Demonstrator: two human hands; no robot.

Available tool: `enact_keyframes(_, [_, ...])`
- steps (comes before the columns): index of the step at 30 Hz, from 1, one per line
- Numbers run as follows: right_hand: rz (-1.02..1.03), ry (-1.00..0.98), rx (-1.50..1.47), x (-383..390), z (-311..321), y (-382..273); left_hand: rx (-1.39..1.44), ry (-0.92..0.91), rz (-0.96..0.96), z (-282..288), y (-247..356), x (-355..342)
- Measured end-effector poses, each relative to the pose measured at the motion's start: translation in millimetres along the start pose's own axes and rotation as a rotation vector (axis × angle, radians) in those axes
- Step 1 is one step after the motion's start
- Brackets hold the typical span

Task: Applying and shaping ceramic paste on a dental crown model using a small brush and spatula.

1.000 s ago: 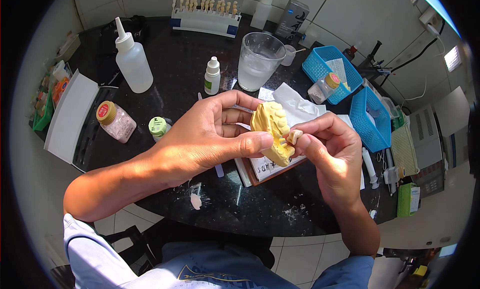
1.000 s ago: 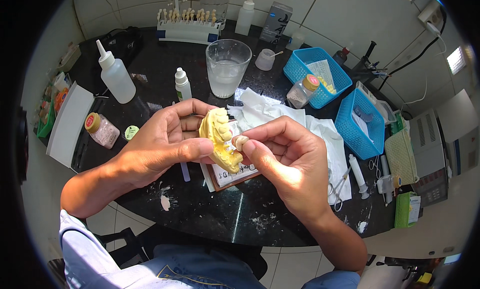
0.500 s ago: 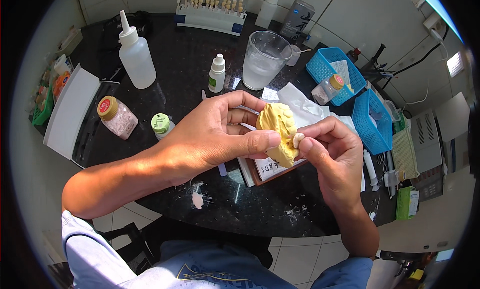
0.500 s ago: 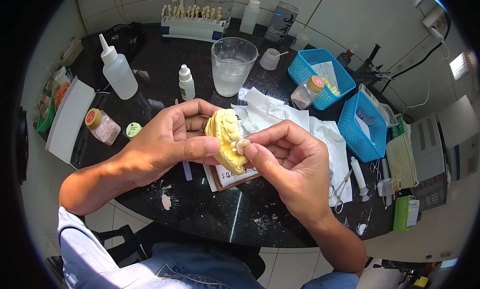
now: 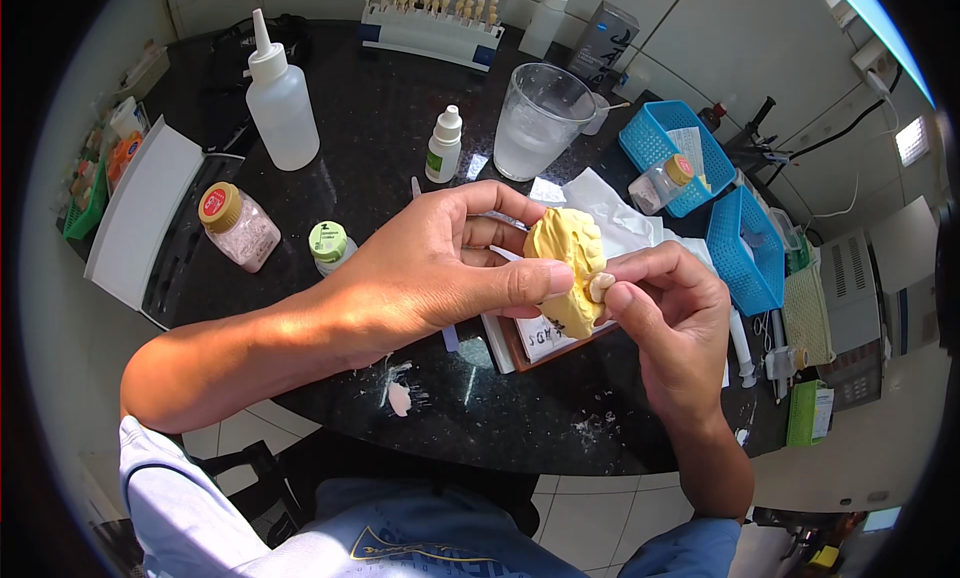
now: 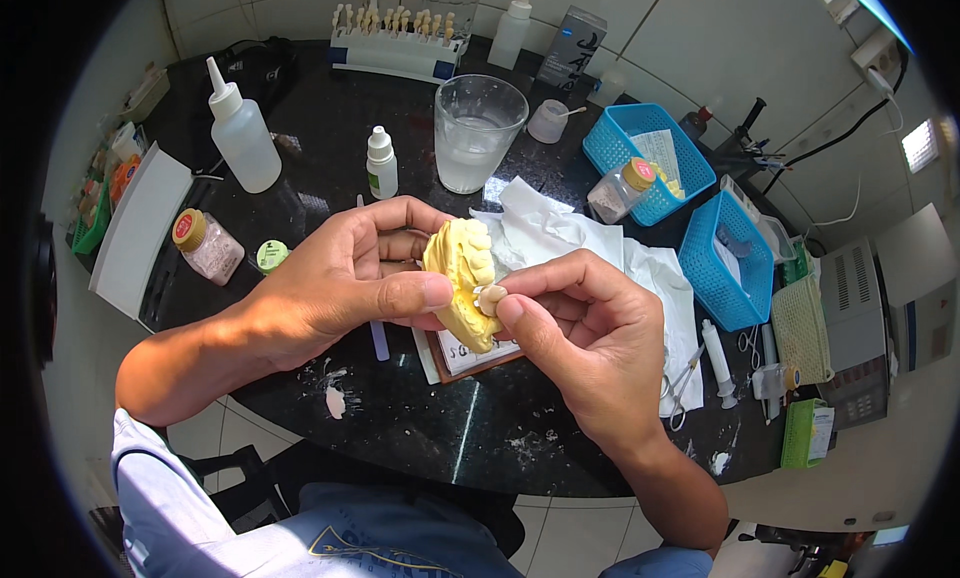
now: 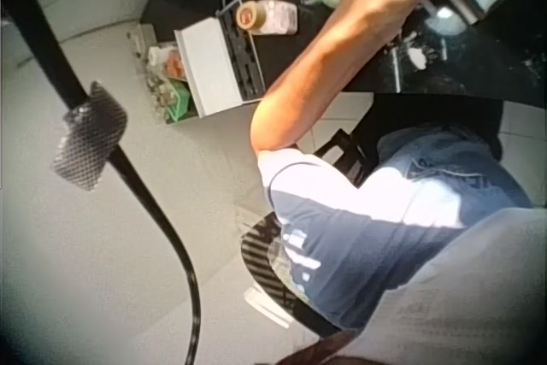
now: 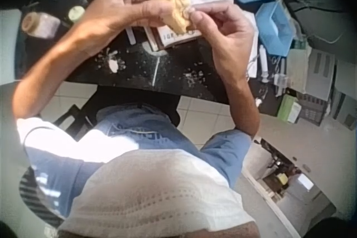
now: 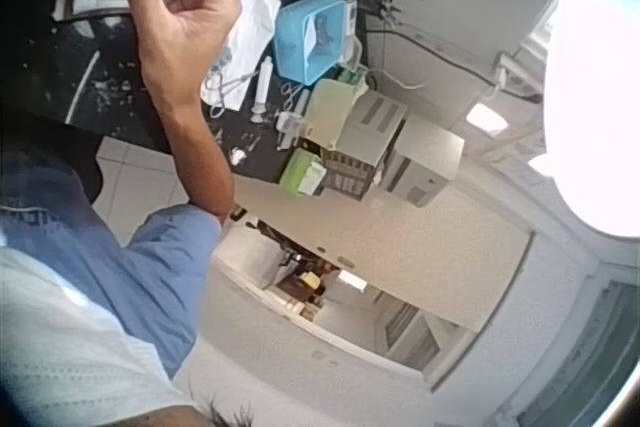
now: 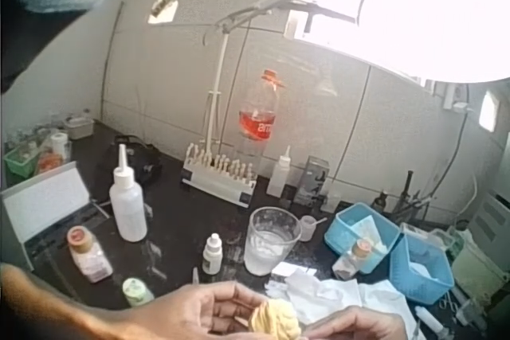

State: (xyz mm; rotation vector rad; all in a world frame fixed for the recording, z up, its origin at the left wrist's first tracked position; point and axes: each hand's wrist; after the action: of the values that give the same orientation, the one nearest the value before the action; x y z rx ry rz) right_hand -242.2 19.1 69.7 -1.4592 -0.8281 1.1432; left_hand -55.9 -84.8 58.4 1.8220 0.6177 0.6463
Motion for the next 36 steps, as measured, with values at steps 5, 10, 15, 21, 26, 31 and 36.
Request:
enact_keyframes(5, [-0.018,0.004,0.011,0.5,-0.9,1.1,0.015,0.002,0.01,1.1,-0.5,0.6])
enact_keyframes(10, [-0.023,0.009,-0.005,0.0,-1.3,2.0,0.034,0.001,0.012,1.7,-2.7,-0.5])
enact_keyframes(15, [0.006,0.0,0.014,-0.6,0.3,2.5,0.061,-0.002,-0.002,1.3,-3.8,-1.0])
enact_keyframes(21, [0.062,-0.007,0.03,-1.7,0.0,2.3,0.065,0.008,-0.033,0.8,-3.3,-1.1])
enact_keyframes(26, [0.112,0.001,0.063,-1.6,-0.2,2.1,0.072,0.014,-0.053,0.0,-0.2,0.3])
enact_keyframes(31, [0.166,0.012,0.111,-1.4,0.2,1.0,0.081,0.018,-0.063,-1.2,1.4,0.5])
enact_keyframes(36, [0.215,-0.019,0.159,-2.5,-1.3,1.3,0.099,0.022,-0.078,-0.1,0.3,1.9])
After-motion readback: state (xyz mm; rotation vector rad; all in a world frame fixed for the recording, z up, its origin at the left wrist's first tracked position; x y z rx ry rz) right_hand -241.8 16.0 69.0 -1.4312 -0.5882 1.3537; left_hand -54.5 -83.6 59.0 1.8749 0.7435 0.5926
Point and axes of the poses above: each hand's wrist, its own x-axis away from the middle knuckle, its own z-axis out of the back of the hand, y = z × x, and after that the axes turned 11 degrees about y, right-handed
